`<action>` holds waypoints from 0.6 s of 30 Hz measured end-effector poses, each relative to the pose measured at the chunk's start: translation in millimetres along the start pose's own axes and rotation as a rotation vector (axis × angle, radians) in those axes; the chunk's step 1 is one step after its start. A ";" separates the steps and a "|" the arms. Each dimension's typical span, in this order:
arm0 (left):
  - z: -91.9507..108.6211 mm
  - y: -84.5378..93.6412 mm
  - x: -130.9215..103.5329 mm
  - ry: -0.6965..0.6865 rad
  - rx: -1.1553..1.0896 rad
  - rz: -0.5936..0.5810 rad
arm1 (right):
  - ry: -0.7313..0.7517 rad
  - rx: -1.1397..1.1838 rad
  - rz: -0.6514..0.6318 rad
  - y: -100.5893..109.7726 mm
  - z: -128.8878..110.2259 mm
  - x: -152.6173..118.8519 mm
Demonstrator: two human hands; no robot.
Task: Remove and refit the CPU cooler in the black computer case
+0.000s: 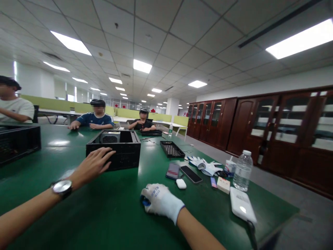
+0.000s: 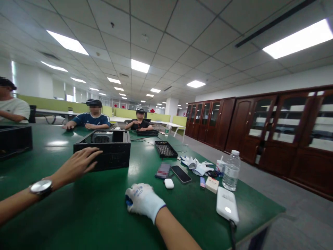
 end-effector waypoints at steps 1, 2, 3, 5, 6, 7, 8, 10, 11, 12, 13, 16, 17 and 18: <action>-6.1 -1.7 17.4 0.017 0.003 -0.006 | -0.016 -0.001 0.008 -1.8 0.7 1.0; -13.4 -4.6 32.6 0.040 0.006 -0.015 | -0.038 -0.004 0.014 -4.2 1.4 2.5; -21.4 -8.3 45.5 0.065 0.005 -0.026 | -0.061 -0.006 0.014 -7.1 2.2 4.3; -37.2 -17.1 63.8 0.125 0.005 -0.071 | -0.091 0.002 0.018 -12.6 3.7 8.1; -43.6 -21.3 69.5 0.156 0.005 -0.106 | -0.093 0.011 0.021 -14.8 4.3 9.6; -48.4 -24.6 73.1 0.186 0.005 -0.145 | -0.087 0.021 0.024 -16.7 4.9 10.9; -51.3 -26.6 75.1 0.212 0.007 -0.184 | -0.074 0.035 0.028 -18.2 5.6 12.0; -51.3 -26.0 75.6 0.251 0.022 -0.239 | -0.046 0.074 0.034 -20.8 8.0 14.0; -48.8 -23.4 75.0 0.263 0.034 -0.254 | -0.038 0.099 0.029 -22.5 10.0 15.2; -45.2 -19.9 74.0 0.273 0.047 -0.265 | -0.036 0.126 0.023 -24.5 12.5 16.4; -40.8 -15.7 72.7 0.280 0.060 -0.273 | -0.036 0.157 0.019 -26.6 15.5 17.7; -26.0 -1.1 68.1 0.288 0.087 -0.291 | -0.066 0.268 0.029 -32.5 28.1 19.8; -21.0 4.5 66.1 0.286 0.093 -0.292 | -0.086 0.304 0.053 -33.6 33.6 19.5; -15.9 10.4 63.8 0.281 0.097 -0.290 | -0.109 0.328 0.085 -34.3 39.5 18.8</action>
Point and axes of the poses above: each hand's wrist, its own x-axis towards the middle knuckle, its own y-axis out of the back of the hand, z = x × y, the point moved 4 cm from there along x, towards the middle knuckle, and after that the axes turned 11 degrees about -y, right-handed, at the moved point
